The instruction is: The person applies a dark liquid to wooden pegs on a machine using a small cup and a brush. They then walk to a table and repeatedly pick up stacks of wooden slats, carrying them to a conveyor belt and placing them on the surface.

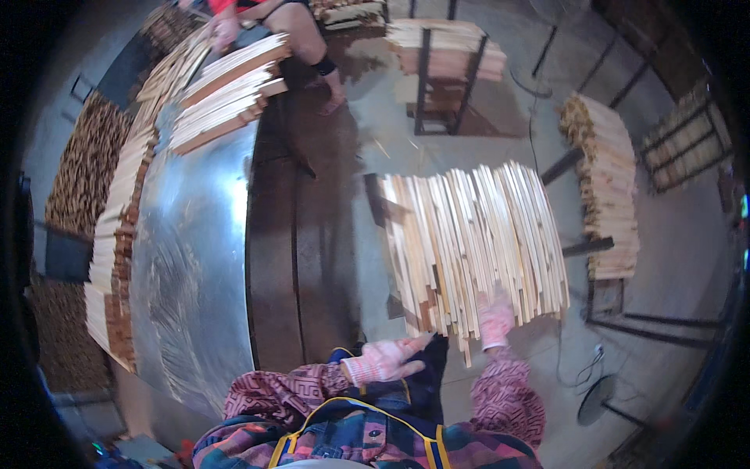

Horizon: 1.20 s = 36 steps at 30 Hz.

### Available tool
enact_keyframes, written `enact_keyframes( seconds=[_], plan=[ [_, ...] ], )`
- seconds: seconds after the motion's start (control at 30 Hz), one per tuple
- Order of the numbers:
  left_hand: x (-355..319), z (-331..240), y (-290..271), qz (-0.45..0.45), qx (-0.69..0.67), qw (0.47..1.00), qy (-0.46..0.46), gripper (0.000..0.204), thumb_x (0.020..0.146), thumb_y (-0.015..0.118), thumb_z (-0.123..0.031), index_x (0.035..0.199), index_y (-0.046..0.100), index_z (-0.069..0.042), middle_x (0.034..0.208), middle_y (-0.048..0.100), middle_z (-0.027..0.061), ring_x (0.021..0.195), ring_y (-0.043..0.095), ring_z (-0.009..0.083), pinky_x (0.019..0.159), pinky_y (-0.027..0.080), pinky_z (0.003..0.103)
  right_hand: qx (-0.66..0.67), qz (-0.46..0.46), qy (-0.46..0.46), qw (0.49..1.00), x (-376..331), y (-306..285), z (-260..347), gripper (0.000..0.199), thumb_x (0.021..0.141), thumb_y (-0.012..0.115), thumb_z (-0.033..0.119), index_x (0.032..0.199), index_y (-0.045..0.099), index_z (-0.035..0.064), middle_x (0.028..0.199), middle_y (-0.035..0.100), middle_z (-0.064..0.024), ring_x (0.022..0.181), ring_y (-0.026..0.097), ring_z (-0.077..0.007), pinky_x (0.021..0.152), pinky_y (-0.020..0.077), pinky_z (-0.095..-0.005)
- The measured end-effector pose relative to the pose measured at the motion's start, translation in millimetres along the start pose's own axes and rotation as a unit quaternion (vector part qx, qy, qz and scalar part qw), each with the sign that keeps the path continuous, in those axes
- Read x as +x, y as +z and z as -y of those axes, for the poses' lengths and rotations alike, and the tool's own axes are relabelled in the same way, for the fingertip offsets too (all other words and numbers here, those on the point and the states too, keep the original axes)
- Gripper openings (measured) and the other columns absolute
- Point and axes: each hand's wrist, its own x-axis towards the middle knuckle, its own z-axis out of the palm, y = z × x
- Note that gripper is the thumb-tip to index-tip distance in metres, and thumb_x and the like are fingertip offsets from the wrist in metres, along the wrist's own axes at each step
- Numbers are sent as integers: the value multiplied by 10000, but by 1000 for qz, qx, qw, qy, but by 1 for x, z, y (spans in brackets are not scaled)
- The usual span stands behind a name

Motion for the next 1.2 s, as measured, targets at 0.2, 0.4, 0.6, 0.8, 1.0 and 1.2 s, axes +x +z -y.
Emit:
enact_keyframes(
  seconds=[0.2, 0.4, 0.6, 0.8, 1.0, 1.2],
  plan=[
    [-151, 91, -44, -69, 60, 985, -147, 627, 981, 535, -502, 1499, 400, -176, 1284, 628, 182, 1094, 655, 394, 881, 544, 502, 151, 255, -106, 949, -66, 53, 260, 467, 973, 645, 379, 1360, 630, 118, 1354, 639, -152, 1265, 600, -303, 1075, 457, -376],
    [-254, 139, -80, -187, 21, 921, -341, 740, 955, 538, -556, 1560, 325, -188, 1403, 561, 208, 1227, 590, 404, 997, 493, 488, 104, 517, -317, 789, -125, 101, 420, 517, 970, 605, 464, 1386, 610, 156, 1368, 626, -158, 1284, 568, -354, 1087, 441, -404],
    [-261, 148, -91, -248, -92, 881, -392, 744, 930, 566, -556, 1533, 368, -170, 1332, 610, 212, 1194, 606, 402, 1003, 488, 478, -137, 618, -360, 685, -122, 142, 466, 559, 968, 556, 514, 1388, 611, 150, 1315, 650, -190, 1240, 598, -363, 1069, 456, -412],
    [-230, 195, -132, -314, -156, 826, -442, 727, 946, 549, -549, 1528, 388, -143, 1354, 595, 226, 1215, 585, 422, 1022, 472, 478, -131, 647, -478, 580, -25, 200, 527, 577, 955, 536, 528, 1322, 650, 98, 1268, 668, -207, 1196, 617, -372, 1047, 464, -422],
    [-165, 274, -250, -335, -212, 808, -435, 703, 960, 564, -494, 1509, 414, -81, 1408, 561, 234, 1286, 540, 417, 1070, 437, 459, 120, 406, -469, 775, 226, 334, 679, 444, 919, 632, 455, 1196, 725, 121, 1185, 712, -159, 1118, 664, -352, 998, 514, -419],
    [-62, 296, -466, -248, -212, 845, -423, 684, 968, 598, -433, 1519, 399, -79, 1440, 530, 249, 1334, 504, 407, 1119, 406, 433, -53, 103, -573, 811, 479, 364, 898, 917, 782, 759, 365, 1518, 354, -3, 1449, 489, -267, 1296, 504, -412, 1091, 428, -446]
  ],
)
